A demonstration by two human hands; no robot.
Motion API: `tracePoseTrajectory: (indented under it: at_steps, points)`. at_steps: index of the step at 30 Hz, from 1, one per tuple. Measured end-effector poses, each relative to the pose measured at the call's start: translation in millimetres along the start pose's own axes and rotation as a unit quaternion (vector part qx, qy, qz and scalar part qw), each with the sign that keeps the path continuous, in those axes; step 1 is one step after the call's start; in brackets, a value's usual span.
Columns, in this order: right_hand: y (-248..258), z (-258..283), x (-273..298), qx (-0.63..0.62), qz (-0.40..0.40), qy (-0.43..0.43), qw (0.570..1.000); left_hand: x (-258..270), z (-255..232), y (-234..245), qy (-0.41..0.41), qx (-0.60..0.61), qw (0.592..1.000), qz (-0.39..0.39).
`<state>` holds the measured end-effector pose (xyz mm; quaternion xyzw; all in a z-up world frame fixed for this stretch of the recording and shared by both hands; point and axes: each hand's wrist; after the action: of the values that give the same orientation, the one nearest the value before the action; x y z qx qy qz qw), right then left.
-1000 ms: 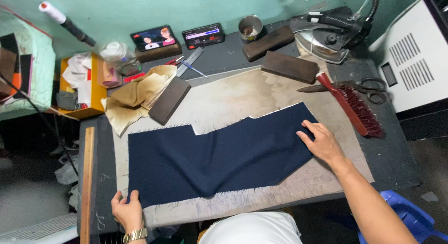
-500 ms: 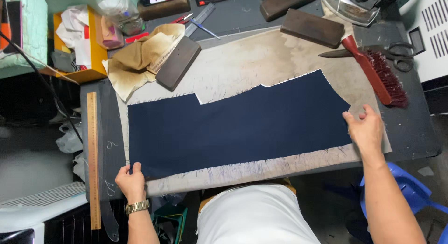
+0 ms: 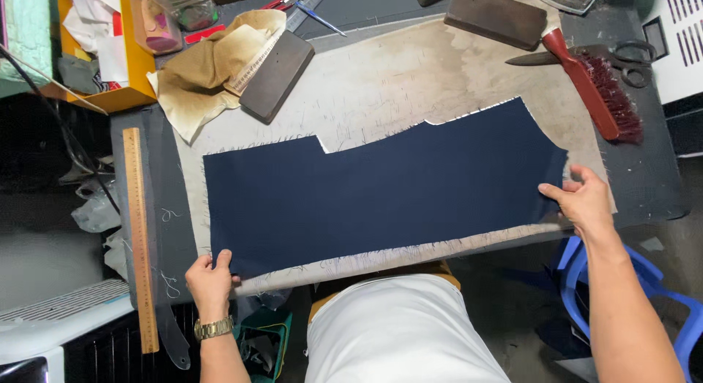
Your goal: The person cuts along a marked line on a piece of dark blue fabric using a large pair of shears, then uses a steam iron to press the fabric piece on a workbench.
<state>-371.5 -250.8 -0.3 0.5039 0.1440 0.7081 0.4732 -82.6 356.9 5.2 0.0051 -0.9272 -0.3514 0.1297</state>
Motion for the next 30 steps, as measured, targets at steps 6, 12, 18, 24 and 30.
tracePoseTrajectory:
  at_steps: [6,12,18,24,30]
  points:
    - [-14,-38,-16,0.22,-0.293,0.306,0.879,-3,33,-7,-0.236,-0.284,0.921,-0.123]
    - [-116,29,74,0.153,-0.249,0.537,0.791,-8,-21,-57,-0.447,-0.195,0.864,-0.122]
    - [-123,10,50,0.186,-0.146,0.426,0.873,-34,34,-92,-0.498,-0.263,0.822,-0.082]
    - [-97,-23,22,0.192,-0.156,0.4,0.882,-45,55,-96,-0.496,-0.242,0.831,-0.068]
    - [-27,-65,-18,0.137,-0.209,0.193,0.949,-73,85,-112,-0.523,-0.149,0.833,-0.1]
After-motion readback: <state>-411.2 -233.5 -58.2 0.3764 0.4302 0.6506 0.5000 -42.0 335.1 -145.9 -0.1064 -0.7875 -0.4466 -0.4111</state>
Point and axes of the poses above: each hand's wrist, its own x-axis away from the middle knuckle, its own y-axis out of the back of the hand, z = x × y, and after that the axes turned 15 degrees about -y, right-handed
